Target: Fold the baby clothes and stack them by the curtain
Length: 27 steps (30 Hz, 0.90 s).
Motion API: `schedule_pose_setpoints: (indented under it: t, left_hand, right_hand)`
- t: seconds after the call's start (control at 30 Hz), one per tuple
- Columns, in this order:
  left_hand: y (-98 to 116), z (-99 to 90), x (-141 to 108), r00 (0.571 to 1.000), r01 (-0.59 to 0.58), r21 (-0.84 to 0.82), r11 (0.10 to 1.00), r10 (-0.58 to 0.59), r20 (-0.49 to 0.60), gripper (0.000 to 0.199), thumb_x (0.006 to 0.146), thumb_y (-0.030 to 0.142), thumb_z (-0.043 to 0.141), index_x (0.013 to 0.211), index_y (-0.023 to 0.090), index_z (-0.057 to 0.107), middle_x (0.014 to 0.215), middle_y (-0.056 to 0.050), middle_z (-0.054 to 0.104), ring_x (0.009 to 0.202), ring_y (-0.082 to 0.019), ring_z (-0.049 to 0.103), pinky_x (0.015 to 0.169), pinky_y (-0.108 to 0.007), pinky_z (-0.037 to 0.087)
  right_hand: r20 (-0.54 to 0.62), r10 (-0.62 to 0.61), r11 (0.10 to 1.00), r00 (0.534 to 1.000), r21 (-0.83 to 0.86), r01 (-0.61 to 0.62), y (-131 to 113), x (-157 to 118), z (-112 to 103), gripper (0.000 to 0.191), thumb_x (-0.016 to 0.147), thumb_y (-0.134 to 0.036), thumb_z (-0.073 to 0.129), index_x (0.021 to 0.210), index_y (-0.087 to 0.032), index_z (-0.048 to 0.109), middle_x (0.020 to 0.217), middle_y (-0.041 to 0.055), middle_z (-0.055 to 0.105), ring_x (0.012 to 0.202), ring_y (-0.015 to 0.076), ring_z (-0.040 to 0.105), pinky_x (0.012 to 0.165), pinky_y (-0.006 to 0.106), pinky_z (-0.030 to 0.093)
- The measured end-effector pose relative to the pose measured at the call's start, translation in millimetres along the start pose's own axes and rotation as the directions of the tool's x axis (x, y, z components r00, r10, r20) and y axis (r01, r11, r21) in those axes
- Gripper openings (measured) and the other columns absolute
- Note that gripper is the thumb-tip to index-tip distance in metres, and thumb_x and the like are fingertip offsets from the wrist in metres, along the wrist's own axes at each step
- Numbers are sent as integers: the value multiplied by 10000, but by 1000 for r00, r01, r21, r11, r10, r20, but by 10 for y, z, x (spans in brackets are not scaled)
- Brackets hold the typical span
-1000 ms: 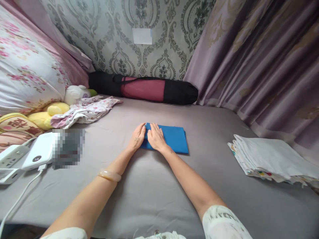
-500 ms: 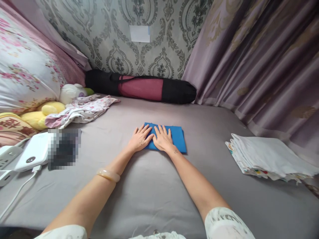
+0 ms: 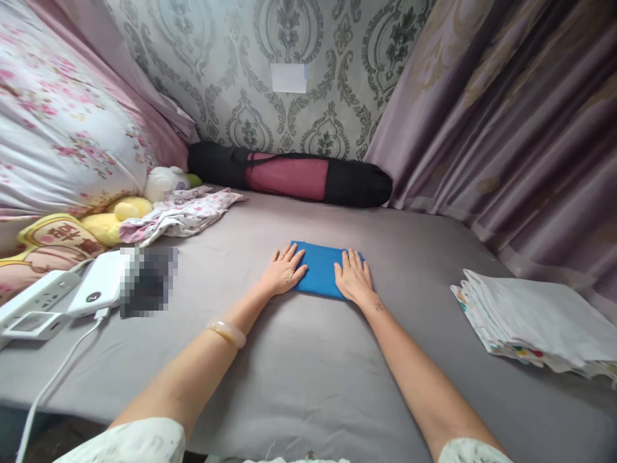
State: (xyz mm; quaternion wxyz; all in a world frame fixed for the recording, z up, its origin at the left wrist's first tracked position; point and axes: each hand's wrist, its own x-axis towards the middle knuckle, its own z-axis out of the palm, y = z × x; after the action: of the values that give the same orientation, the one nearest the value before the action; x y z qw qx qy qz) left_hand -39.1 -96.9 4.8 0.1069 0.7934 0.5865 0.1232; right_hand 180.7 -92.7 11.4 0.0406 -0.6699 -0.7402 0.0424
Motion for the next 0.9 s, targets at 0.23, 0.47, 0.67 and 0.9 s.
schedule_pose_setpoints:
  t: [0.23, 0.47, 0.67, 0.9]
  left_hand:
    - [21, -91, 32, 999, 12, 2, 1000, -12, 35, 579, 974, 489, 346, 1463, 187, 408, 1578, -147, 296, 1474, -324, 206, 1166, -561, 171]
    - [167, -82, 9, 995, -82, 26, 996, 84, -57, 640, 970, 551, 299, 1449, 145, 421, 1581, -165, 283, 1485, -306, 174, 1193, -510, 118]
    - [211, -6, -52, 997, -71, 28, 997, 70, 27, 687, 947, 588, 343, 1472, 147, 391, 1581, -180, 275, 1477, -345, 182, 1177, -539, 129]
    - [91, -257, 397, 1000, -2, 86, 996, 1, 14, 482, 969, 466, 346, 1328, 200, 529, 1361, -133, 562, 1269, -287, 498, 1084, -457, 336]
  right_hand:
    - [58, 8, 997, 998, 75, -12, 27, 18, -77, 632, 1007, -409, 162, 1539, -78, 250, 1617, 117, 173, 1491, 250, 136, 1194, 445, 131]
    - [-2, 0, 999, 1000, 51, 0, 79, -165, -153, 646, 1007, -413, 196, 1541, -50, 221, 1618, 134, 148, 1495, 251, 109, 1203, 439, 86]
    - [25, 12, 999, 1000, 42, -13, 83, -190, -75, 643, 1009, -410, 231, 1532, -34, 239, 1611, 145, 182, 1487, 267, 143, 1189, 432, 139]
    - [-105, -70, 997, 992, 36, 74, 245, 139, -287, 425, 1016, -279, 266, 1250, -131, 588, 1328, 147, 582, 1243, 255, 488, 1100, 411, 252]
